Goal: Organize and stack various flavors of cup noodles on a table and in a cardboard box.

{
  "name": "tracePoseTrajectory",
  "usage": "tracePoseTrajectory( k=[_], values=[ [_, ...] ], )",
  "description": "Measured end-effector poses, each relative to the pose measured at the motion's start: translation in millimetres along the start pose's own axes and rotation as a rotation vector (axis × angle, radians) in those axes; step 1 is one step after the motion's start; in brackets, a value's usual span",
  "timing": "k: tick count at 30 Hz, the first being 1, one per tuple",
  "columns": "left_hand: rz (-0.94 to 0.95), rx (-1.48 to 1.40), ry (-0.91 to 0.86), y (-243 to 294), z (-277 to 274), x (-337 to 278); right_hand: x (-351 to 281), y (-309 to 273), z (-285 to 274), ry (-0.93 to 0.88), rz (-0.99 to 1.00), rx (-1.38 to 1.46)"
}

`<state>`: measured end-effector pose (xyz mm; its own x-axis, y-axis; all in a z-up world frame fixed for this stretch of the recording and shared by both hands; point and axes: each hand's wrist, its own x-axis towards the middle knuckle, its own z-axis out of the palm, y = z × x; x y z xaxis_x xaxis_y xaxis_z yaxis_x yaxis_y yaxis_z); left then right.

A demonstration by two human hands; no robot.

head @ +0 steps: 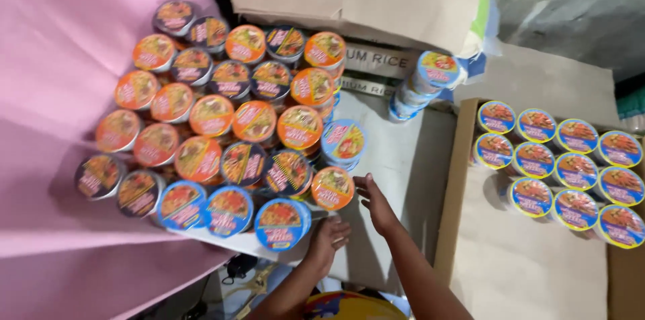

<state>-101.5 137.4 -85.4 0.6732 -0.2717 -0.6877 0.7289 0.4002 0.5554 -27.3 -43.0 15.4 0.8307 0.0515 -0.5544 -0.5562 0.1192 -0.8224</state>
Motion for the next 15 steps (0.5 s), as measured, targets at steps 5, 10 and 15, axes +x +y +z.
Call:
tracePoseTrajectory(
  k=[5,10,15],
  values=[
    [0.065,-0.082,0.026,6,-4,-1,-1,11,23,-0.003,-0.090,0.100],
    [0.076,-0.101,-0.007,28,22,-22,-1,26,32,0.015,-0.104,0.139],
    [0.011,-0.093,-0.001,29,22,-25,-12,36,32,0.072,-0.055,0.051]
  ],
)
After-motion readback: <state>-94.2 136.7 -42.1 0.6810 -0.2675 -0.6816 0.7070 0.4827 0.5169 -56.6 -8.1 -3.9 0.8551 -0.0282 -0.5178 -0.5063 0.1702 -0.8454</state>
